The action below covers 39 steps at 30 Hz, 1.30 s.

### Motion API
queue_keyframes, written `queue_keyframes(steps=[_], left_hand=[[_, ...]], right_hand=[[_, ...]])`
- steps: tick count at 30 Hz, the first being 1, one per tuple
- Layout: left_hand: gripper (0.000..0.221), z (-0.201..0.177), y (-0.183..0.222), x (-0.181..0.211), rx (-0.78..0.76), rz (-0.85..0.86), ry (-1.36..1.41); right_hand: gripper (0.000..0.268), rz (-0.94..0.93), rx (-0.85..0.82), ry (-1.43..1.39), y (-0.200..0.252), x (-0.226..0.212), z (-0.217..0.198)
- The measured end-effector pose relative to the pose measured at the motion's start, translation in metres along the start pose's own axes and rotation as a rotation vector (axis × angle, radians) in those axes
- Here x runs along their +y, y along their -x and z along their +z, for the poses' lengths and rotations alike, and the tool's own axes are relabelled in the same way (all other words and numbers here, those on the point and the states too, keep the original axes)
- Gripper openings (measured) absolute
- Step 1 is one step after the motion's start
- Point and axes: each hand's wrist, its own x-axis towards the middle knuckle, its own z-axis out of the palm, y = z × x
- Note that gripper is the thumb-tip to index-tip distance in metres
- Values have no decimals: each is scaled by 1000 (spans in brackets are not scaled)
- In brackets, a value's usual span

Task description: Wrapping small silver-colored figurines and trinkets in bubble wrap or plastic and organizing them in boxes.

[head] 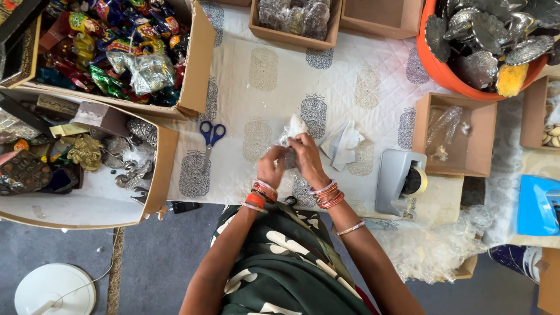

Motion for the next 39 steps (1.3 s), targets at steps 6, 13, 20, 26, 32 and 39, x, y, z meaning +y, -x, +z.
queue_keyframes(steps=[6,13,20,26,32,39], left_hand=[[18,8,-36,-7,341,-297,362],[28,-3,-49,17,129,-386,109],[20,2,-48,18,156,-290,-108],[18,15,-43,3,245,-294,-229],[20,16,-54,-14,170,-354,-174],[26,19,-56,-36,121,-342,-58]], right_hand=[[55,-50,-42,225,12,-27,-13],[38,-42,-45,264,20,-32,-15],[57,0,-53,316,23,-40,-19],[57,-89,12,340,26,-41,-21],[58,-122,-80,378,18,-38,-26],[50,-167,-217,553,12,-36,-19]])
